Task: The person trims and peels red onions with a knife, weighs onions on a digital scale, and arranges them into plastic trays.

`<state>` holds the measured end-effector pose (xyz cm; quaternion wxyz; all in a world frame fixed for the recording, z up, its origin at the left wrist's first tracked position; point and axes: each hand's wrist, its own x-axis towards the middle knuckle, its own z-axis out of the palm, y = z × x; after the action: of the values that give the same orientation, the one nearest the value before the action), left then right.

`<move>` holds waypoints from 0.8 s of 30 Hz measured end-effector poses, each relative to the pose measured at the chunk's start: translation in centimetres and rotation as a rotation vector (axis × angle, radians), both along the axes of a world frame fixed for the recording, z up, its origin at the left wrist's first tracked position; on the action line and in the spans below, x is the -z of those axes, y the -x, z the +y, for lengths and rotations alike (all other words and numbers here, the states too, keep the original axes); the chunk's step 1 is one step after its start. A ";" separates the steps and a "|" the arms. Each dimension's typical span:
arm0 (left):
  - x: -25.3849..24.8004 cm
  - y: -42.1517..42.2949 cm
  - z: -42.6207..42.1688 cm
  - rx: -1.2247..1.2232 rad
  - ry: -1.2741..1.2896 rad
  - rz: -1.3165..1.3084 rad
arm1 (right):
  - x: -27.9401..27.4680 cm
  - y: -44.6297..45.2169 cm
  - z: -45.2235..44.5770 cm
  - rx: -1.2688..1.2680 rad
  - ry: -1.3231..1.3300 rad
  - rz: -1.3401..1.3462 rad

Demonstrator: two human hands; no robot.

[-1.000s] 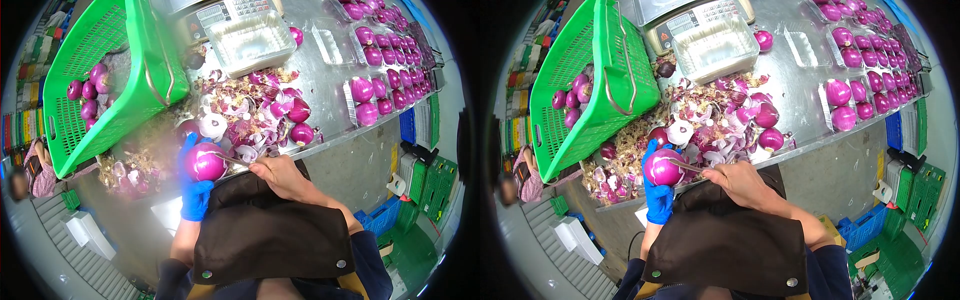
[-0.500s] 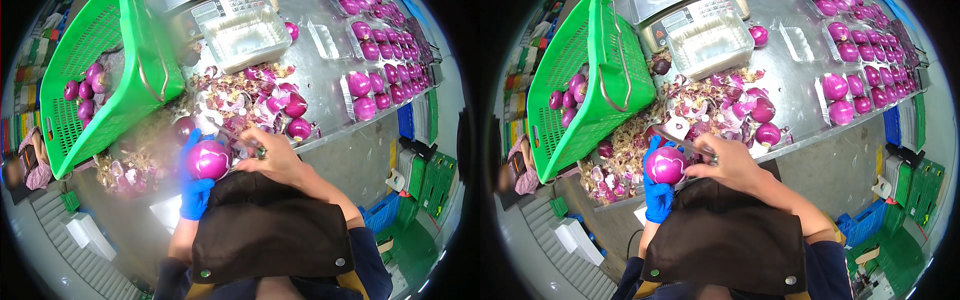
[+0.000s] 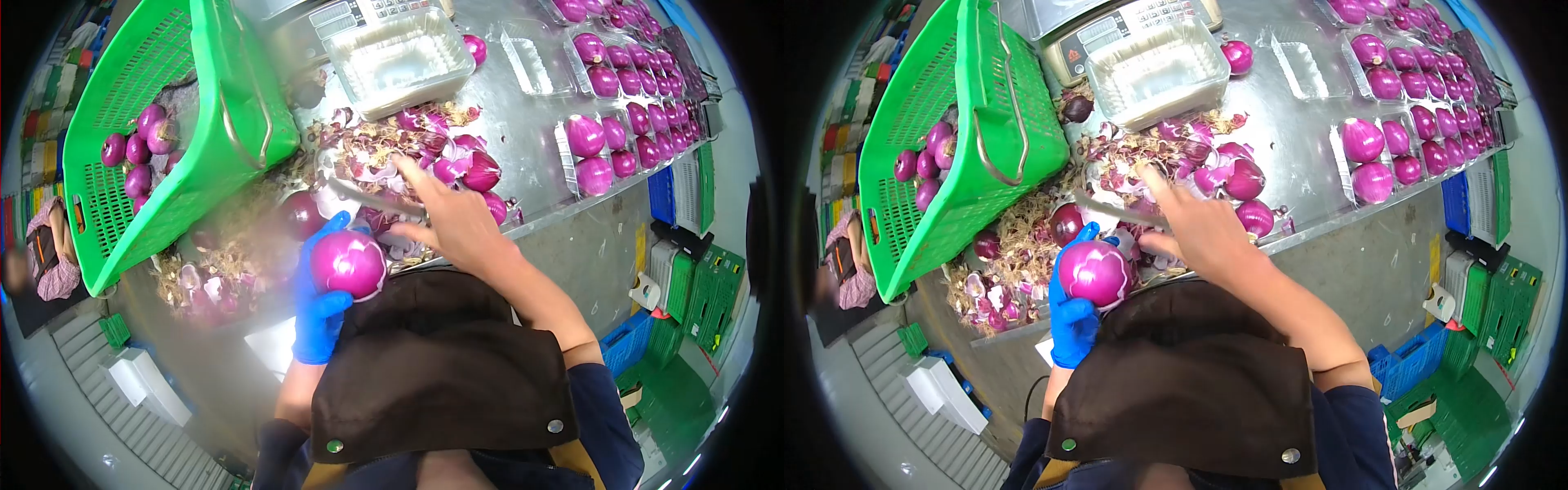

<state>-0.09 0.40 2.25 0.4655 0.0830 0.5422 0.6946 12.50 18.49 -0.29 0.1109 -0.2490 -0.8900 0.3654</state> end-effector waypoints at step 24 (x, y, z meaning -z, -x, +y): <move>0.1 3.6 -0.3 0.235 0.235 0.192 | -1.0 -3.2 0.2 -0.291 -0.246 -0.075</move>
<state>-3.71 0.13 2.17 0.4961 0.1570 0.6481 0.5561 15.66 18.67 0.74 0.0531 -0.1159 -0.9581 0.2564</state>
